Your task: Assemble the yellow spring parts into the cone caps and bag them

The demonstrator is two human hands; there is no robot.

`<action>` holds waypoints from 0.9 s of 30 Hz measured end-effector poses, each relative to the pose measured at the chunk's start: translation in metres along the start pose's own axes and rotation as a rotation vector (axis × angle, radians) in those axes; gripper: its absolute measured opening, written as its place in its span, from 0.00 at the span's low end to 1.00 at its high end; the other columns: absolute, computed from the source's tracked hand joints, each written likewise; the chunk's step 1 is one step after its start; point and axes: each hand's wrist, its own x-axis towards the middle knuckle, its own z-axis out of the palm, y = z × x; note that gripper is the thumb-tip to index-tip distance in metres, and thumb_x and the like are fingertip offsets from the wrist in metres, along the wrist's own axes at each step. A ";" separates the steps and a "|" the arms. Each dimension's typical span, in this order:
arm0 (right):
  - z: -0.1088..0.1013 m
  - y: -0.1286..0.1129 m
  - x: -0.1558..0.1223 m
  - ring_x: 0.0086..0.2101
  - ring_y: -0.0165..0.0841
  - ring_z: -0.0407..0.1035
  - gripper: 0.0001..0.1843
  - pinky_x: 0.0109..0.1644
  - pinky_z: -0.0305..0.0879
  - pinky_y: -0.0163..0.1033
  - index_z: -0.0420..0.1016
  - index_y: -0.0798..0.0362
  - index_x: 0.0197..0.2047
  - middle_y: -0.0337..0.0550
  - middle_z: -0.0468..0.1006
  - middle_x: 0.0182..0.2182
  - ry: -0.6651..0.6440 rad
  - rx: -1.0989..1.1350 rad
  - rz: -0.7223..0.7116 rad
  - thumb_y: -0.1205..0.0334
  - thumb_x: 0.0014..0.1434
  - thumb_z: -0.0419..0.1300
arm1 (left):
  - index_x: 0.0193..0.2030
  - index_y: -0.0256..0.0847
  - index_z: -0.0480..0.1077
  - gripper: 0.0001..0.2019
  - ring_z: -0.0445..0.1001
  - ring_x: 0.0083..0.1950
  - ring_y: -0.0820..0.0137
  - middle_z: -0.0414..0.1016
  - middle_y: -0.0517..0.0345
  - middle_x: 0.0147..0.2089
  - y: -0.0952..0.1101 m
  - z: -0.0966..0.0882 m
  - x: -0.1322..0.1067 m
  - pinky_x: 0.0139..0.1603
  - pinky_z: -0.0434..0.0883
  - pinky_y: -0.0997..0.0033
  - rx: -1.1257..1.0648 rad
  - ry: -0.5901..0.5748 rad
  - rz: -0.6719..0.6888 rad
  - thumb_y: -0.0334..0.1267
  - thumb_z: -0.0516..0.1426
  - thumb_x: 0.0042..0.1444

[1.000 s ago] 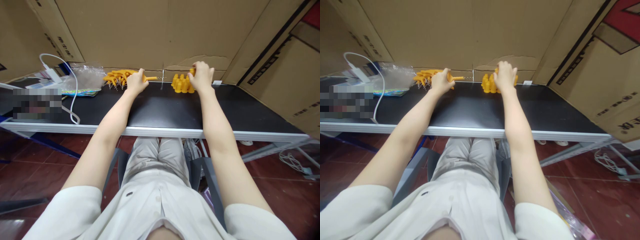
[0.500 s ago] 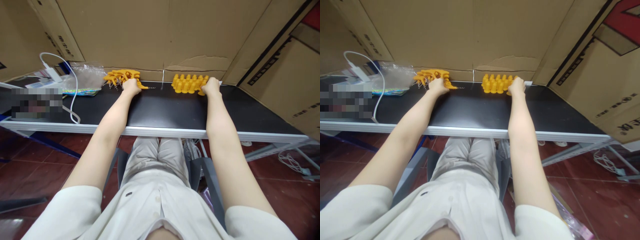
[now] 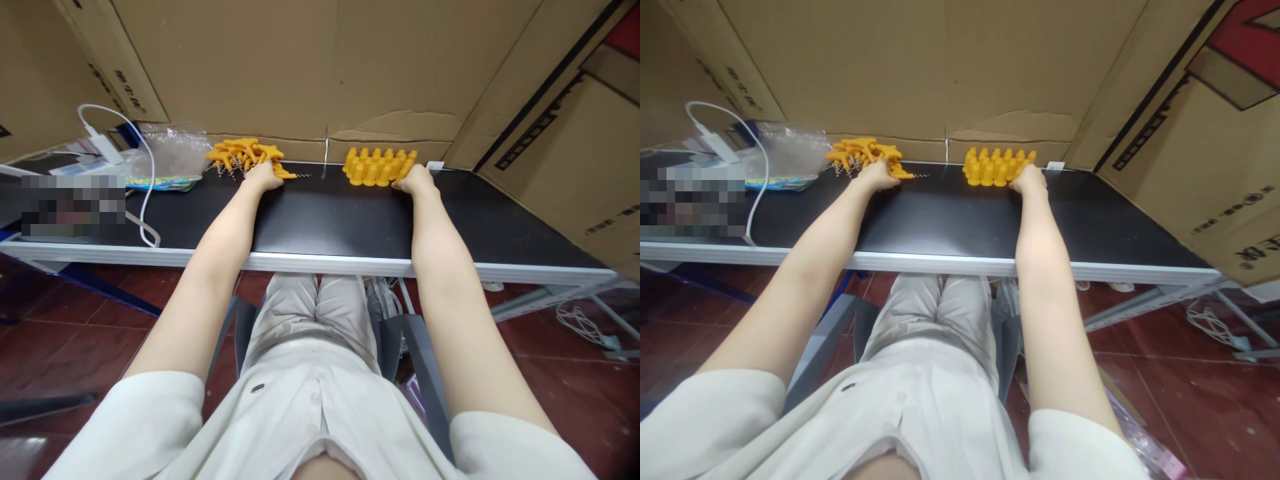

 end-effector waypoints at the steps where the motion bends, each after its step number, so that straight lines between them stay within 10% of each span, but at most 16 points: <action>1: 0.001 0.002 0.001 0.71 0.56 0.72 0.34 0.74 0.70 0.53 0.77 0.61 0.73 0.65 0.76 0.70 -0.010 -0.015 -0.003 0.69 0.65 0.71 | 0.72 0.35 0.71 0.33 0.76 0.74 0.42 0.76 0.32 0.73 0.000 -0.001 0.000 0.74 0.72 0.50 0.019 -0.016 -0.008 0.44 0.69 0.63; 12: 0.006 0.006 0.009 0.70 0.56 0.72 0.33 0.71 0.70 0.57 0.77 0.61 0.72 0.67 0.76 0.70 -0.046 -0.068 -0.040 0.69 0.64 0.71 | 0.73 0.27 0.70 0.31 0.77 0.72 0.47 0.77 0.33 0.71 -0.004 0.005 0.004 0.73 0.71 0.47 0.051 0.009 0.037 0.41 0.63 0.66; 27: 0.002 0.002 0.003 0.70 0.56 0.73 0.34 0.73 0.72 0.60 0.77 0.59 0.72 0.65 0.77 0.70 -0.015 -0.020 0.010 0.68 0.64 0.71 | 0.72 0.43 0.76 0.28 0.79 0.72 0.47 0.81 0.42 0.69 0.006 0.000 0.001 0.73 0.75 0.51 0.078 -0.020 0.037 0.35 0.63 0.65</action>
